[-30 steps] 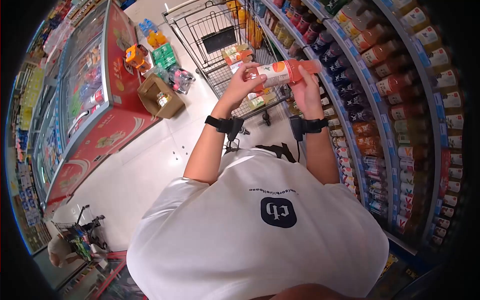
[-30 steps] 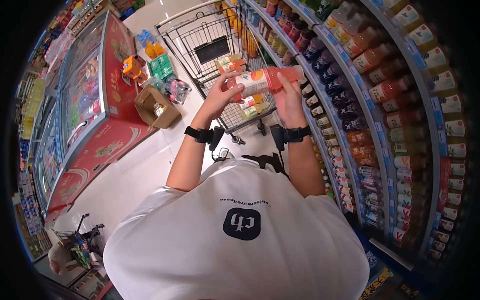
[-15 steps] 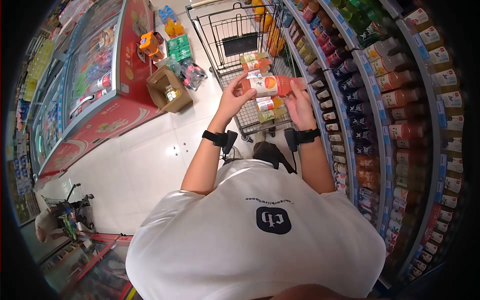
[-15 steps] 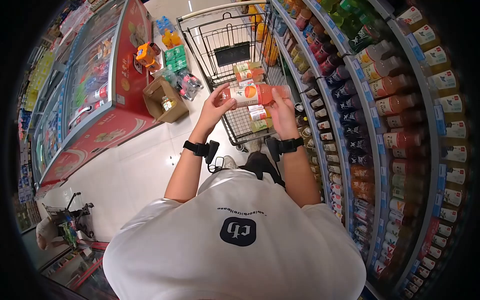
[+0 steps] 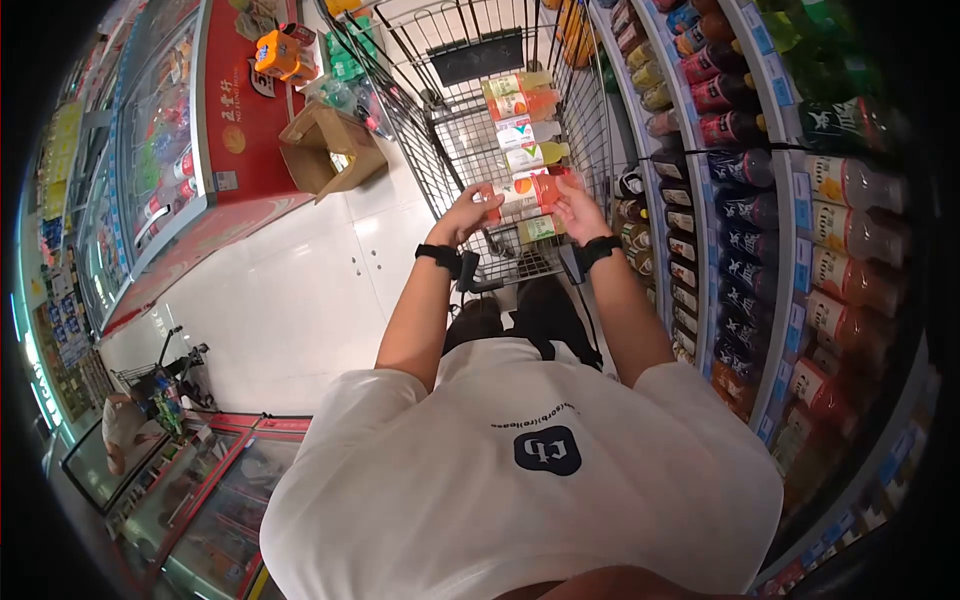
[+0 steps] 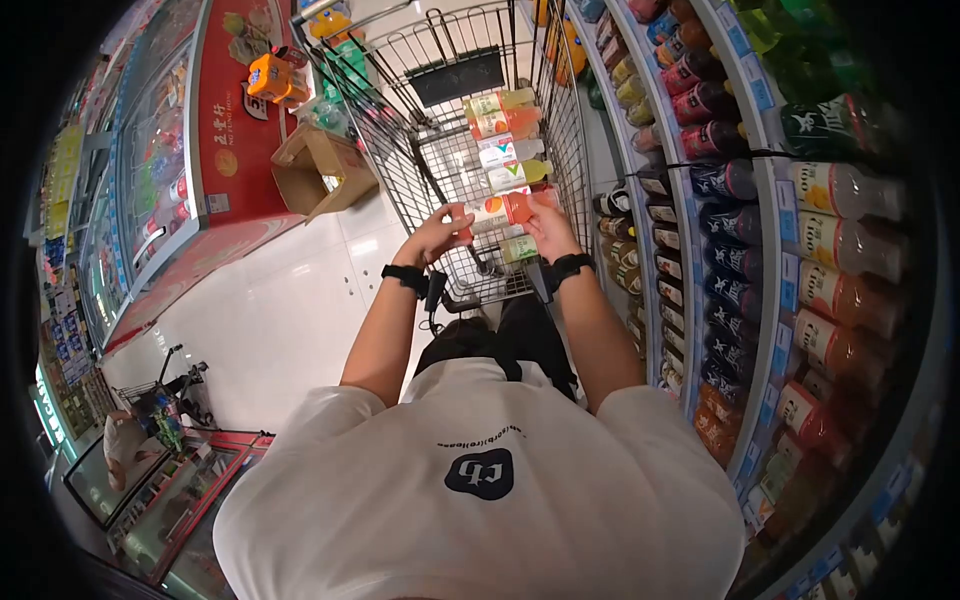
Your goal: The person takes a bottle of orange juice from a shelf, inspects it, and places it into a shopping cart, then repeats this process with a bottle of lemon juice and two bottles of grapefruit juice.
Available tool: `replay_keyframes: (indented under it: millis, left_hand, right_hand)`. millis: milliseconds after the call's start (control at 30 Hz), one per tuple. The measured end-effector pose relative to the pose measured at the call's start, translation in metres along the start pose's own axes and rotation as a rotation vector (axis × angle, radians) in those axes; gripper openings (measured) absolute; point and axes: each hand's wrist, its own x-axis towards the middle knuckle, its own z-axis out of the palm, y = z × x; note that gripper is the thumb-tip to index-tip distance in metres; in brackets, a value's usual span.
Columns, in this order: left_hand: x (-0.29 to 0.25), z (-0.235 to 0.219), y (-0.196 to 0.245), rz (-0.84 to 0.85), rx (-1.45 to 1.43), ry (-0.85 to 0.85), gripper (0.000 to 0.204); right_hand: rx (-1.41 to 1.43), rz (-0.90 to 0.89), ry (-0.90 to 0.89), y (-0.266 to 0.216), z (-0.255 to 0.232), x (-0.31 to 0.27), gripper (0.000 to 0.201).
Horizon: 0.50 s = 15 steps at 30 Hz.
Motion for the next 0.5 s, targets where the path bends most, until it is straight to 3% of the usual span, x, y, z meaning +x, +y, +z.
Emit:
replay_keyframes:
  millis: [67, 200, 233, 300, 333, 400, 500]
  left_hand:
    - [0.049, -0.002, -0.008, 0.001, -0.065, 0.072, 0.052]
    - [0.136, 0.018, -0.021, 0.133, -0.178, 0.351, 0.061]
    - [0.155, 0.026, -0.022, 0.184, -0.271, 0.423, 0.059]
    - [0.201, 0.019, -0.028, 0.094, -0.361, 0.483, 0.039]
    - [0.225, 0.006, -0.033, 0.069, -0.383, 0.414, 0.036]
    - [0.240, 0.000, -0.022, 0.094, -0.364, 0.319, 0.035]
    - [0.267, -0.007, -0.010, 0.145, -0.346, 0.343, 0.041]
  right_hand:
    - [-0.027, 0.042, 0.032, -0.004, -0.011, 0.042, 0.030]
    - [-0.060, -0.060, 0.058, -0.006, -0.016, 0.134, 0.026]
    - [-0.080, -0.035, 0.114, -0.001, -0.028, 0.167, 0.023]
    - [-0.042, -0.058, 0.165, -0.004, -0.026, 0.199, 0.022]
    - [0.008, -0.074, 0.147, -0.007, -0.027, 0.214, 0.024]
    - [0.015, -0.065, 0.280, -0.011, -0.029, 0.252, 0.021]
    - [-0.019, -0.081, 0.329, -0.025, -0.013, 0.272, 0.020]
